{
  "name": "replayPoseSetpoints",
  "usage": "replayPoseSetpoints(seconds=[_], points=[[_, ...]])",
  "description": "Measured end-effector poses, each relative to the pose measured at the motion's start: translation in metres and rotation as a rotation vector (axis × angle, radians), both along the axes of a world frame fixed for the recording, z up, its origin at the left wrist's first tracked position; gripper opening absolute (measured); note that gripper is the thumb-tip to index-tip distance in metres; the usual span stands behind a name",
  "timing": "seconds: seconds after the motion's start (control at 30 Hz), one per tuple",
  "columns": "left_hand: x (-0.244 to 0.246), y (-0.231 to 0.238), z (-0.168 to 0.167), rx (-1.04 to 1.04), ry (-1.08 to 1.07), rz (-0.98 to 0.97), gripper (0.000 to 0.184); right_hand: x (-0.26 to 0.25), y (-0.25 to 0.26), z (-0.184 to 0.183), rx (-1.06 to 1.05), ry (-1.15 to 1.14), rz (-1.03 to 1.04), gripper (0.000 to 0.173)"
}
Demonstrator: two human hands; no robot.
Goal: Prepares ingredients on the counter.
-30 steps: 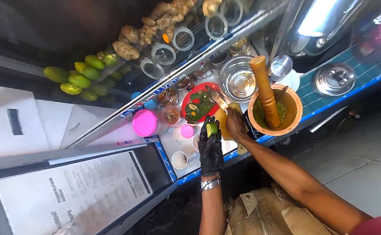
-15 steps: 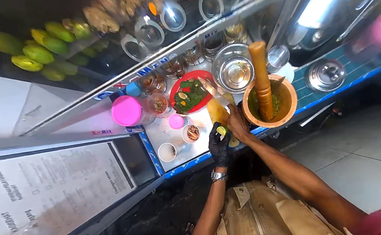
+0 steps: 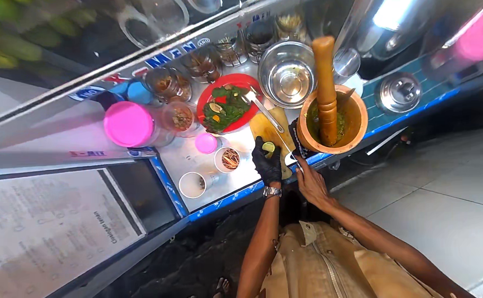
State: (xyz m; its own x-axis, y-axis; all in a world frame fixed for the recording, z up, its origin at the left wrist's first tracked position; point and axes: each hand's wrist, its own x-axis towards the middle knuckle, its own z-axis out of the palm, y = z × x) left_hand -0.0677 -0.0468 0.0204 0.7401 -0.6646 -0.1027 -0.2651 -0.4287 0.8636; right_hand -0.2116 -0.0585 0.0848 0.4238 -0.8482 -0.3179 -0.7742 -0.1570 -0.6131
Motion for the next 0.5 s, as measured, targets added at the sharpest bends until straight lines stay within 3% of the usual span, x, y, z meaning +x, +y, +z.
replayPoseSetpoints(seconds=[0.07, 0.2, 0.27, 0.4, 0.5], points=[[-0.001, 0.003, 0.006, 0.069, -0.027, -0.028, 0.076, -0.005, 0.004, 0.004, 0.009, 0.010, -0.026, 0.042], [-0.008, 0.025, 0.028, 0.229, 0.002, -0.083, 0.046, -0.010, 0.008, 0.010, 0.060, 0.069, 0.024, 0.051], [-0.003, 0.023, 0.026, 0.178, -0.020, -0.084, 0.043, -0.010, 0.010, 0.013, 0.107, 0.133, 0.100, 0.060], [0.003, 0.013, 0.019, 0.054, 0.045, -0.052, 0.041, -0.006, 0.013, 0.018, 0.177, 0.225, 0.190, 0.061], [-0.002, 0.020, 0.025, 0.120, 0.090, -0.062, 0.035, -0.002, 0.016, 0.020, 0.181, 0.263, 0.222, 0.062]])
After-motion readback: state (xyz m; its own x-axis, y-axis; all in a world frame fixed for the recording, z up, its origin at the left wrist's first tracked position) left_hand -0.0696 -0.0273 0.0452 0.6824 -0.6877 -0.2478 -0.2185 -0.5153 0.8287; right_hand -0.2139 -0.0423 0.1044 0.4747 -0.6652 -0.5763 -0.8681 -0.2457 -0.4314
